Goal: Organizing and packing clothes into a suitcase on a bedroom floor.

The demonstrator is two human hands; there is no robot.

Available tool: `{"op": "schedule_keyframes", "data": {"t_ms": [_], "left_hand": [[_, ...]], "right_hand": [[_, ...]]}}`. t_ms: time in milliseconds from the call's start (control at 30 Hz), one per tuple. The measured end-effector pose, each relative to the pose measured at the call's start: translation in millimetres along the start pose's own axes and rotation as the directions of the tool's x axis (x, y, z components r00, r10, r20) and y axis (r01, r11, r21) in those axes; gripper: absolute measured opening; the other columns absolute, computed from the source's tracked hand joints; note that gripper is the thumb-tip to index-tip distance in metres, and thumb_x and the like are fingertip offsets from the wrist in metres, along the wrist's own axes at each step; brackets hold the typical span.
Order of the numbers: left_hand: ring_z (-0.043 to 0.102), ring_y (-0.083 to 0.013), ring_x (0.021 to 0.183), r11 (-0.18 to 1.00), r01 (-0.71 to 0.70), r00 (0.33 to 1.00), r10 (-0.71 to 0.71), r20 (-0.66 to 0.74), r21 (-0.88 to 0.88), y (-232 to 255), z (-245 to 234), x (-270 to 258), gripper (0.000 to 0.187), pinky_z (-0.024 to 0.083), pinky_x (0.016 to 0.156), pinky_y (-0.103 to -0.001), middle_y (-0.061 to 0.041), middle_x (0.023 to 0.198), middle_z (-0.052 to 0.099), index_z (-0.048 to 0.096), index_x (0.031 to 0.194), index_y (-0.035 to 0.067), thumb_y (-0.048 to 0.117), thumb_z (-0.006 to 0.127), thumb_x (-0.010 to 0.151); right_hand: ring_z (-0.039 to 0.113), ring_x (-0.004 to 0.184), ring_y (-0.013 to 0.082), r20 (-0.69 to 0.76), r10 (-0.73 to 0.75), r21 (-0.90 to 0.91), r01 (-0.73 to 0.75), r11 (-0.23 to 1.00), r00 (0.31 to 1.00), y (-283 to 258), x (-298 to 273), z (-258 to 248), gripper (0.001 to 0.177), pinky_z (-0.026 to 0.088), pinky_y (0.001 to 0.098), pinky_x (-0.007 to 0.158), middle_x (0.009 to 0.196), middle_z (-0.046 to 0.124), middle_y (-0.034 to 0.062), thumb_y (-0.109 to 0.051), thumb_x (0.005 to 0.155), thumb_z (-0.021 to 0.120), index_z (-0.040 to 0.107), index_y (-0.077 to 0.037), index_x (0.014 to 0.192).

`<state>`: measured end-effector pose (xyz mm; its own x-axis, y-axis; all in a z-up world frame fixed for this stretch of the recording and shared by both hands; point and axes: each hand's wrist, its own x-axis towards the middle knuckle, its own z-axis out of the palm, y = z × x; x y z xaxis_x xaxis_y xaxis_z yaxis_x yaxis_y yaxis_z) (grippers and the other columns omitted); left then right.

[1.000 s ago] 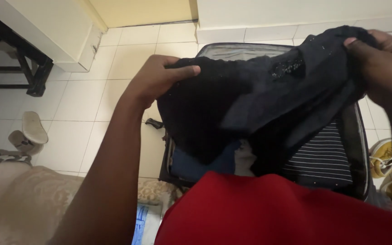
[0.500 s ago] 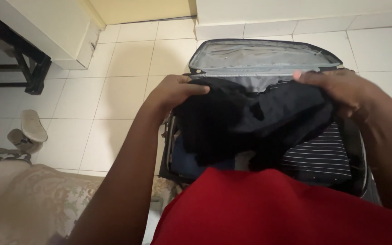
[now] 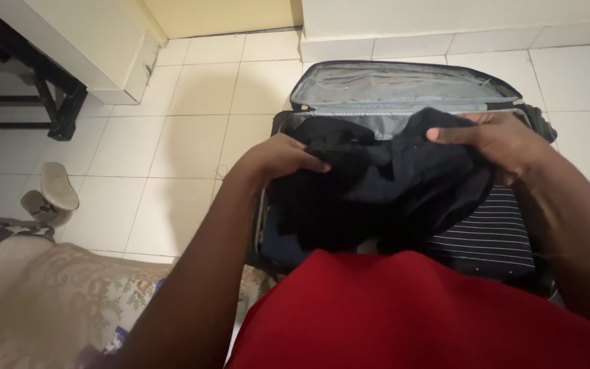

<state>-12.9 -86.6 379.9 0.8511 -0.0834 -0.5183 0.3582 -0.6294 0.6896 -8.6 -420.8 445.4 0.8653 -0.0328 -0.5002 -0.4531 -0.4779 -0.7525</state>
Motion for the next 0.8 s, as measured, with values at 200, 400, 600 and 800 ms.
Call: {"op": "schedule_keyframes", "data": {"t_ms": [200, 400, 600, 800], "left_hand": [[0.074, -0.019, 0.088, 0.86, -0.182, 0.973, 0.229, 0.042, -0.477, 29.0, 22.6, -39.8, 0.048, 0.06, 0.08, -0.032, -0.01, 0.101, 0.078, 0.075, 0.112, -0.002, 0.027, 0.085, 0.075], [0.073, -0.0188, 0.093, 0.738, -0.35, 0.937, 0.292, -0.195, -0.576, 21.0, 59.3, -9.8, 0.048, 0.059, 0.084, -0.032, -0.013, 0.108, 0.077, 0.069, 0.12, -0.006, 0.022, 0.08, 0.082], [0.072, -0.0222, 0.1, 0.568, -0.482, 0.875, 0.354, -0.33, -0.667, 24.4, 74.8, 2.4, 0.051, 0.06, 0.088, -0.032, -0.016, 0.113, 0.074, 0.062, 0.129, -0.012, 0.011, 0.077, 0.086], [0.072, -0.017, 0.086, 0.631, -0.428, 0.903, 0.332, -0.273, -0.647, 42.7, 63.3, -26.1, 0.047, 0.061, 0.077, -0.03, -0.01, 0.1, 0.074, 0.068, 0.126, 0.002, 0.01, 0.078, 0.081]], "right_hand": [[0.071, 0.066, 0.0141, 0.097, -0.106, 0.306, 0.072, 0.949, 0.99, 13.0, 4.6, 13.3, 0.036, 0.048, 0.0227, 0.039, 0.097, 0.076, 0.0093, -0.022, 0.09, 0.071, 0.072, -0.01, 0.125], [0.077, 0.081, 0.016, 0.064, -0.137, 0.462, 0.092, 0.882, 0.989, 15.1, 9.1, 24.0, 0.034, 0.064, 0.0263, 0.061, 0.103, 0.075, 0.0101, -0.021, 0.1, 0.06, 0.058, -0.001, 0.127], [0.075, 0.083, 0.0177, 0.006, -0.149, 0.459, 0.129, 0.879, 0.989, 17.6, 7.2, 23.2, 0.033, 0.059, 0.0285, 0.06, 0.107, 0.074, 0.0116, -0.013, 0.099, 0.062, 0.054, -0.008, 0.131], [0.072, 0.085, 0.0111, 0.057, -0.362, 0.588, 0.261, 0.766, 0.931, 39.0, 32.7, 18.7, 0.051, 0.065, 0.0233, 0.072, 0.102, 0.072, 0.0038, 0.006, 0.084, 0.057, 0.066, -0.012, 0.131]]}}
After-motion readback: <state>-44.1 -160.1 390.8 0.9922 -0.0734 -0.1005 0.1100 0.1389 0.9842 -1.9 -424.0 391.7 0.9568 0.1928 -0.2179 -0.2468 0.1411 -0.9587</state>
